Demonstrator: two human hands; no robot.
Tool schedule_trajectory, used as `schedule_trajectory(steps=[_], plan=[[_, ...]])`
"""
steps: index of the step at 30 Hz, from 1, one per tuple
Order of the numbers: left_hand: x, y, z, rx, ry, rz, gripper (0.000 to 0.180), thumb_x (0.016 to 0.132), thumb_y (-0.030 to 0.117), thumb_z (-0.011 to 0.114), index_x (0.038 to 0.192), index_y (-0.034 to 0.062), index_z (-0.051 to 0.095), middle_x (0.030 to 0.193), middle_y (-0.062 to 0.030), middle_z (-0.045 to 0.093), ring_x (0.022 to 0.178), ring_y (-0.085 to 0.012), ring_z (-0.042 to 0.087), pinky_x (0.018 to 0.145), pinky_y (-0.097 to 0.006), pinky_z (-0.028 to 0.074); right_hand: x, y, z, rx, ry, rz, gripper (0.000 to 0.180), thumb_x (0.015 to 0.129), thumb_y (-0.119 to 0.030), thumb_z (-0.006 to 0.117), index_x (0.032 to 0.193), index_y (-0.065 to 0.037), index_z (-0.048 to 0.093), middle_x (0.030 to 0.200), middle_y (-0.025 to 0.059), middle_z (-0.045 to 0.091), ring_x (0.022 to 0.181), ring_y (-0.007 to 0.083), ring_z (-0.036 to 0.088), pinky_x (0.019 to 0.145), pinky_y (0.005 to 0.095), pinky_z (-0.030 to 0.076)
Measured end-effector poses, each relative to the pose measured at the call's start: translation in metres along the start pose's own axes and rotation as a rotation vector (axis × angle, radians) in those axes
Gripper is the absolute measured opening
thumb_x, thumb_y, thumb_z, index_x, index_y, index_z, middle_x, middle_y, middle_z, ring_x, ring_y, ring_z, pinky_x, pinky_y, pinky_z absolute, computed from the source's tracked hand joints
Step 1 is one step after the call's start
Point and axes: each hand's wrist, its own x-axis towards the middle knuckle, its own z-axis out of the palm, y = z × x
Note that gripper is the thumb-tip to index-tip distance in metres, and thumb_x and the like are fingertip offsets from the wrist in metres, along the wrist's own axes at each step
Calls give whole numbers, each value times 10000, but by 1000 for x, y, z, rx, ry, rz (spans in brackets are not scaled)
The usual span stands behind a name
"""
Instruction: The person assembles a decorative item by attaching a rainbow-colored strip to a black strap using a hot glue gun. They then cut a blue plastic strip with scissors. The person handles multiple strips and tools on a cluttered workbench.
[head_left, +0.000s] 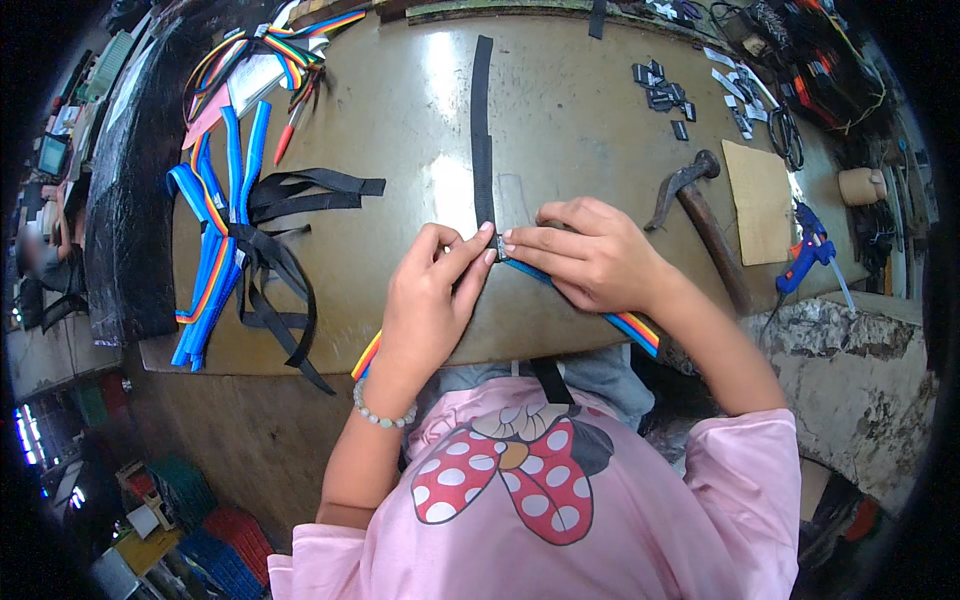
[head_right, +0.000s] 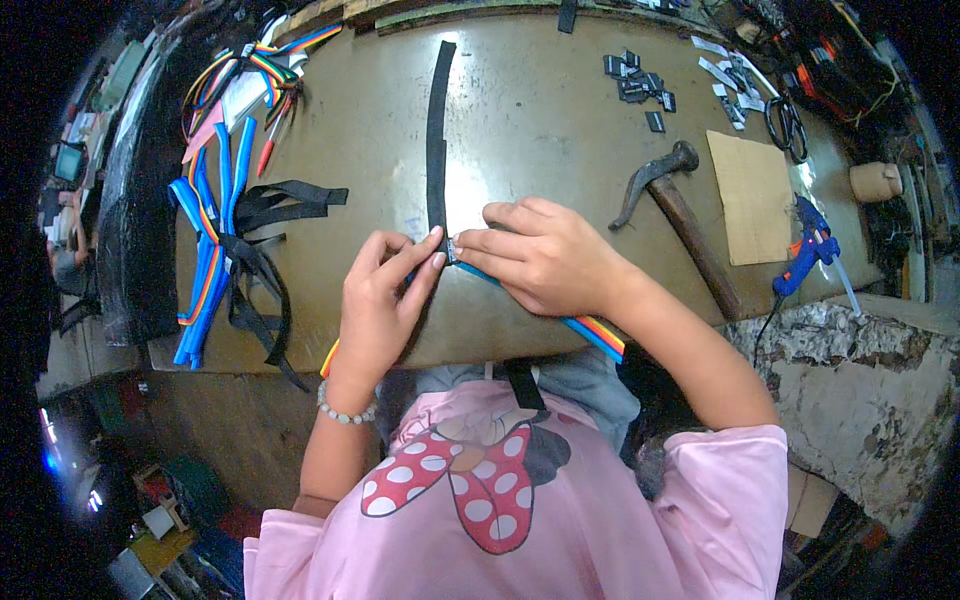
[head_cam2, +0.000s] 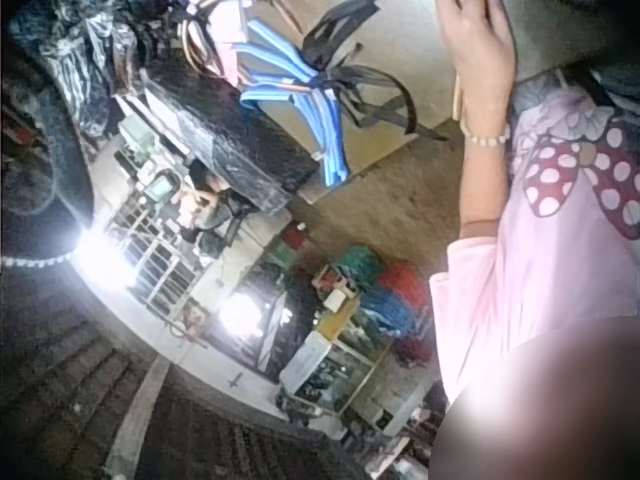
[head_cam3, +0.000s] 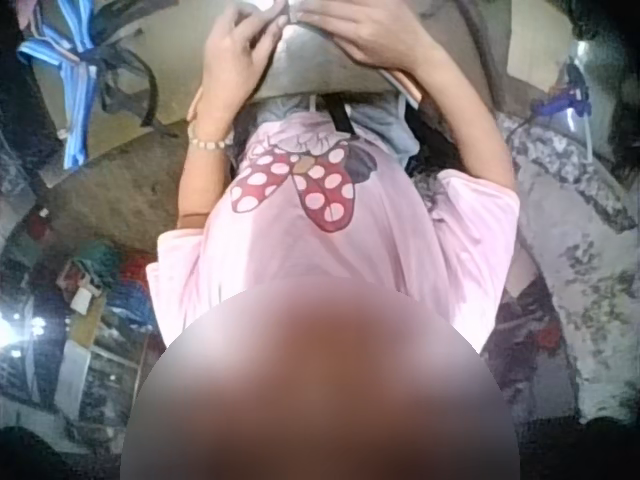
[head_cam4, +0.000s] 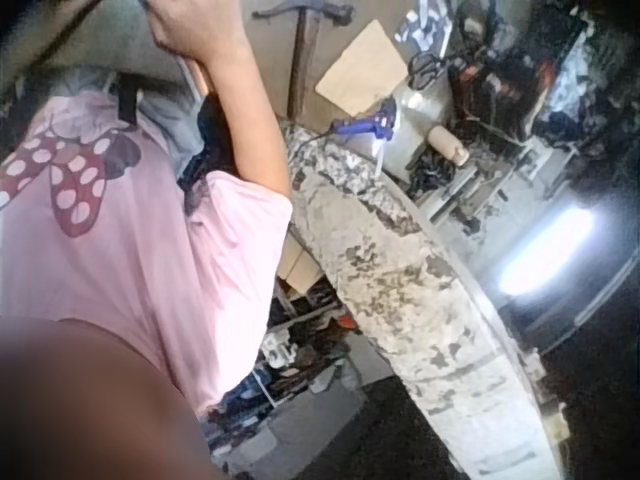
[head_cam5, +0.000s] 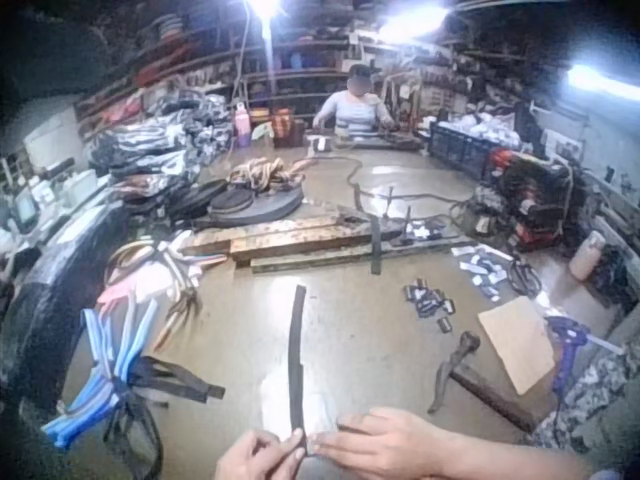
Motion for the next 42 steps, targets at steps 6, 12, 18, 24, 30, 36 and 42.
schedule_trajectory(steps=[6,12,18,24,30,36,42], plan=[[1,1,1,5,11,13,250,832,64,716,1081,45,711,814,-91,536,610,-203,527,585,-342,456,-3,-2,2,-39,6,-12,335,730,-139,644,1053,-56,677,1128,21,640,1053,224,581,830,339,481],[0,0,1,0,9,16,247,830,62,715,1076,38,708,802,-95,532,625,-216,542,594,-346,461,3,-3,1,-13,22,1,331,727,-117,636,1049,-50,675,1143,30,646,1040,225,591,828,342,486],[-1,10,-1,201,-63,56,324,868,63,665,1191,56,660,892,-120,555,754,-265,574,681,-349,479,-14,-3,-15,-71,-5,135,425,739,-117,638,1159,-52,636,1190,59,643,1091,270,585,918,383,460],[-19,19,-10,-65,62,-130,446,889,13,608,1326,56,530,1043,-148,545,802,-234,579,731,-336,500,-97,-22,-67,-604,0,1090,285,944,-245,588,1126,-26,603,1060,177,630,992,344,595,856,453,454],[-30,9,-9,-170,206,-133,280,910,-56,524,1188,-26,539,1073,-164,546,835,-216,577,729,-304,498,-53,-71,-61,126,298,1078,260,983,-189,473,889,26,582,617,179,514,542,349,570,488,425,413],[-35,1,-7,-230,211,-218,182,961,-11,492,1136,-21,543,1078,-124,519,837,-162,607,715,-281,542,-3,-83,-44,249,-73,799,295,928,-275,627,856,-20,497,692,220,609,645,422,632,523,484,497],[-34,4,-10,-197,166,-166,154,902,-16,573,1054,-23,592,1029,-135,540,812,-205,602,716,-297,521,10,-85,-42,207,-291,905,313,947,-295,599,882,-6,499,752,242,634,707,449,637,583,504,497]])
